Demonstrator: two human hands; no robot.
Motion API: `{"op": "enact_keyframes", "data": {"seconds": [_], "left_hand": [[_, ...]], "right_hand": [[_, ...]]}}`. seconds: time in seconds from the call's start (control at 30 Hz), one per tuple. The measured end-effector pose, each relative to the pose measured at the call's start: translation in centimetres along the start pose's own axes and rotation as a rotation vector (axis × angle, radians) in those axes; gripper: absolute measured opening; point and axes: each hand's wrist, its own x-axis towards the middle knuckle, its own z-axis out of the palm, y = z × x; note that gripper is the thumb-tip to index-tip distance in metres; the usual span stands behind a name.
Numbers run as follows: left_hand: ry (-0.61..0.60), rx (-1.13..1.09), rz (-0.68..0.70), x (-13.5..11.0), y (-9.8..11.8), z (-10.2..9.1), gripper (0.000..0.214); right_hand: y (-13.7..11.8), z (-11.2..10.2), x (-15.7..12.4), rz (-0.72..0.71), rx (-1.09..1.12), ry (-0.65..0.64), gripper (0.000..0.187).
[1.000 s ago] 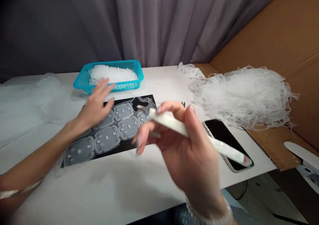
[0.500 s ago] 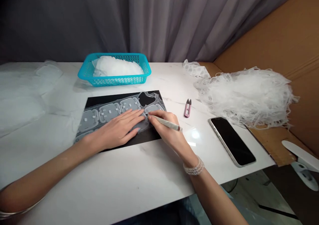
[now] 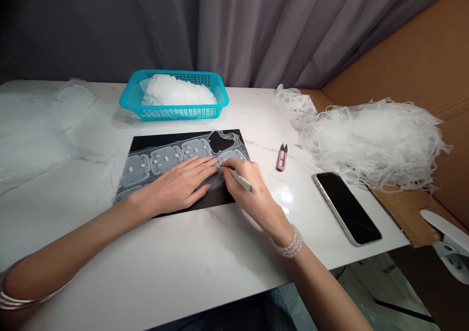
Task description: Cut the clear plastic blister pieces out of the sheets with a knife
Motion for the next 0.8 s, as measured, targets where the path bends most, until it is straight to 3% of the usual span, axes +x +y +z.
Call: {"op": "enact_keyframes", "data": {"seconds": [0.2,0.43,0.67,0.8], "left_hand": [[-0.002,-0.048,-0.006,0.2,-0.1,-0.2,0.04],[-0.014,0.022,0.026,0.0,-0.1,0.1,0.045],[0.003,0.046,0.029,0.0,-0.4,0.4,0.049],[0.012,0.026,0.037,0.0,-0.5,0.5,0.047]], "right_hand": [[-0.3,-1.0,-0.8,-0.12,-0.024,-0.043,0.016],[-1.6,0.7,-0.9,-0.269,-0.17,-0.039,0.024],[-0.4,1.4,0.1,-0.337,-0.232,-0.036,0.025],[-0.6,1.7,0.3,-0.344,-0.396,-0.108,0.029]]}}
